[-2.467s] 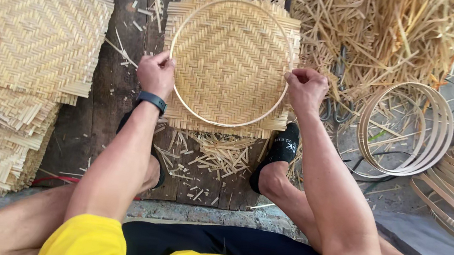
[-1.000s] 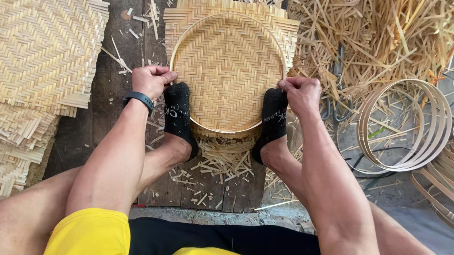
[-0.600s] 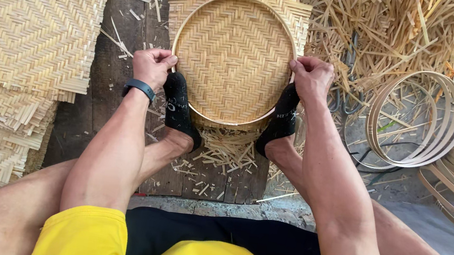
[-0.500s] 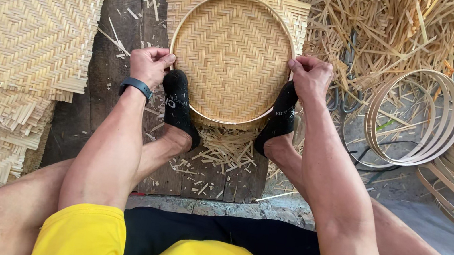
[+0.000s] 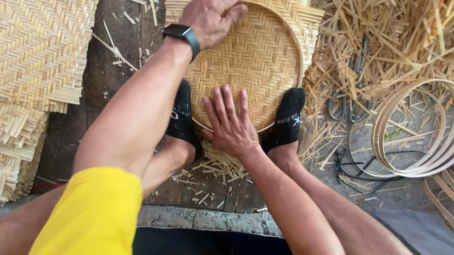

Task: The person assembles round bamboo baskets by placing a pre-woven square mat over a circular wooden mold, fitting a bamboo ring over the mat, and trimming the excess mat with shears. The person repeats this process for multiple baskets, stacking the finished ones nearby.

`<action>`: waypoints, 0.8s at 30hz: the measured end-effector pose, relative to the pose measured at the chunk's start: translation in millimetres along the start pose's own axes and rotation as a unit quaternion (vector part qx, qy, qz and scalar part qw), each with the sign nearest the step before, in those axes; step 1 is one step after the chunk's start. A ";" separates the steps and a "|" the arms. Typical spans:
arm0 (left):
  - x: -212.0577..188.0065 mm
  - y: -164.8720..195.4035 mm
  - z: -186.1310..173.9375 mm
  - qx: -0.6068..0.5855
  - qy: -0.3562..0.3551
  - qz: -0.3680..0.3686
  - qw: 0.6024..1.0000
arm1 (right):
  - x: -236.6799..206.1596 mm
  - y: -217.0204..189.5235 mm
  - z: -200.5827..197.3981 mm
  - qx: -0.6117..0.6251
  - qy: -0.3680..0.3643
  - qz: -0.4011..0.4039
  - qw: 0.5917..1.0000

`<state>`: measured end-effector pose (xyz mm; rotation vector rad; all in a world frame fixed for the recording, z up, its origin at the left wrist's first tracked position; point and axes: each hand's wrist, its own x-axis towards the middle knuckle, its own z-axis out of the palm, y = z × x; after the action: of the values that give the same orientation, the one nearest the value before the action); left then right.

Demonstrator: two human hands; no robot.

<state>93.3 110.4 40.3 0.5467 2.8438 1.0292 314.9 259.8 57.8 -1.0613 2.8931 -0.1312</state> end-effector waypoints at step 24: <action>54.9 -34.9 38.7 -0.049 -0.183 -0.226 0.956 | 137.7 214.5 -6.5 0.386 0.001 0.303 0.871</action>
<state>38.4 128.2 -8.6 0.0547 2.4085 0.8697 71.7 334.0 39.6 -0.0141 2.5707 -1.1115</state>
